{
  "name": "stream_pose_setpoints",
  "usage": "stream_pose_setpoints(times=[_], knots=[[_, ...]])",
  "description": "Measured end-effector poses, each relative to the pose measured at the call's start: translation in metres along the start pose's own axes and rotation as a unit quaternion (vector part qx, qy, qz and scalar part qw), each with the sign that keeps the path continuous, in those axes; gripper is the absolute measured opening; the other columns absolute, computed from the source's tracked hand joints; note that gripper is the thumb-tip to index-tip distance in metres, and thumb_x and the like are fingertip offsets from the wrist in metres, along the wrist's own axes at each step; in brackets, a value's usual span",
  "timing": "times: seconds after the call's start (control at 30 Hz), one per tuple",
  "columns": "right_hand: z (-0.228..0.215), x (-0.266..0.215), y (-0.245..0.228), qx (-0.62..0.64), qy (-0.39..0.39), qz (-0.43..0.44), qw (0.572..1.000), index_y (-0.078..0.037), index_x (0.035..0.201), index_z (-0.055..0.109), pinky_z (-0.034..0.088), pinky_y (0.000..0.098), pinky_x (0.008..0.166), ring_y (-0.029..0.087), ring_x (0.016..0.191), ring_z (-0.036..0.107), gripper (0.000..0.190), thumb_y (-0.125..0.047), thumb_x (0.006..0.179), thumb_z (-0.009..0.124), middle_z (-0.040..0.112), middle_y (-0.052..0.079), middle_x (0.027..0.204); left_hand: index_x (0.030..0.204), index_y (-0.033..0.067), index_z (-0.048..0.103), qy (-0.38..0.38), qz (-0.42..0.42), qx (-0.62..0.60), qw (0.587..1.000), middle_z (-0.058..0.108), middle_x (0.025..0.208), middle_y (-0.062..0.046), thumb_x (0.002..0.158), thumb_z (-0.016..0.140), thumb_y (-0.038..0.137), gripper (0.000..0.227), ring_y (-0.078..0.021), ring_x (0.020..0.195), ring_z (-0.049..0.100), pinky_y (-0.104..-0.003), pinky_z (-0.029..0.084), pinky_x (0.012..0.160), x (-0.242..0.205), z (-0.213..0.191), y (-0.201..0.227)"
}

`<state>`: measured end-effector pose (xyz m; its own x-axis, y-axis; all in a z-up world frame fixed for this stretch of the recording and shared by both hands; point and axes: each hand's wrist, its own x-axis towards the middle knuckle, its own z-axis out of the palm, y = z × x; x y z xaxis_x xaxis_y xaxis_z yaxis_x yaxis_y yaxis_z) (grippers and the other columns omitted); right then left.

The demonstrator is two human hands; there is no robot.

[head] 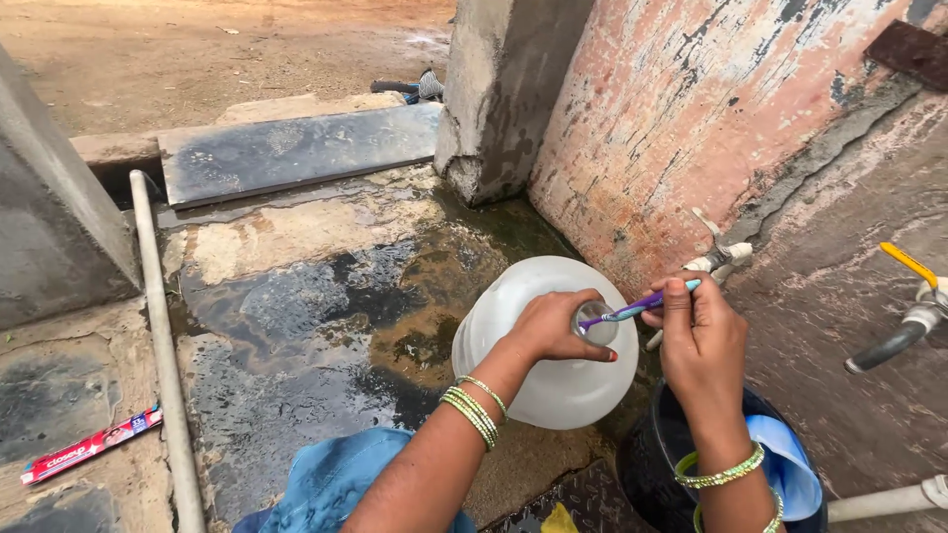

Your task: The person picks up a large plastic bottle and places it under a faucet to scrub the neck with a toothbrush before rinsing it.

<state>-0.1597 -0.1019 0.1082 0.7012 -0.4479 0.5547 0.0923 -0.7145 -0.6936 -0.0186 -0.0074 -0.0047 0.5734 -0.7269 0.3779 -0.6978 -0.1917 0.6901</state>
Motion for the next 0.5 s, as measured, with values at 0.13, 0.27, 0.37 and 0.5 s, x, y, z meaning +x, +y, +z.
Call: stream_pose_setpoints(times=[0.13,0.27,0.37,0.5], knots=[[0.025,-0.002,0.027,-0.021,-0.046,0.012,0.999,0.0,0.104,0.066,0.059,0.0305,0.064,0.018,0.076,0.078,0.031,-0.028,0.106,0.054,0.075,0.012,0.084,0.115,0.0177,0.07,0.007,-0.012,-0.014,1.0,0.077,0.104,-0.009,0.055,0.087,0.055,0.073,-0.0313,0.098,0.073,-0.042,0.055,0.089,0.002,0.001,-0.007],[0.031,-0.001,0.035,-0.019,-0.135,0.045,0.99,0.0,0.099,0.065,0.061,0.0304,0.063,0.02,0.077,0.08,0.031,-0.029,0.104,0.053,0.076,0.011,0.087,0.112,0.0163,0.068,-0.017,-0.029,-0.024,0.999,0.077,0.101,-0.009,0.055,0.088,0.05,0.069,-0.0307,0.098,0.073,-0.042,0.056,0.088,-0.002,-0.006,0.003],[0.001,0.004,-0.004,-0.03,-0.076,0.022,0.996,-0.001,0.099,0.066,0.061,0.0311,0.064,0.019,0.077,0.08,0.032,-0.03,0.103,0.054,0.077,0.011,0.083,0.11,0.0163,0.069,-0.021,-0.026,-0.034,0.999,0.077,0.102,-0.009,0.053,0.089,0.047,0.067,-0.0318,0.1,0.072,-0.042,0.054,0.09,-0.002,-0.007,0.002],[-0.004,0.002,-0.01,-0.007,-0.04,-0.005,0.999,-0.001,0.099,0.065,0.06,0.0306,0.066,0.019,0.078,0.079,0.032,-0.029,0.105,0.053,0.077,0.011,0.083,0.112,0.0161,0.068,-0.028,-0.03,-0.028,0.999,0.077,0.107,-0.009,0.055,0.088,0.049,0.069,-0.0316,0.104,0.072,-0.041,0.054,0.093,-0.001,-0.005,-0.003]])
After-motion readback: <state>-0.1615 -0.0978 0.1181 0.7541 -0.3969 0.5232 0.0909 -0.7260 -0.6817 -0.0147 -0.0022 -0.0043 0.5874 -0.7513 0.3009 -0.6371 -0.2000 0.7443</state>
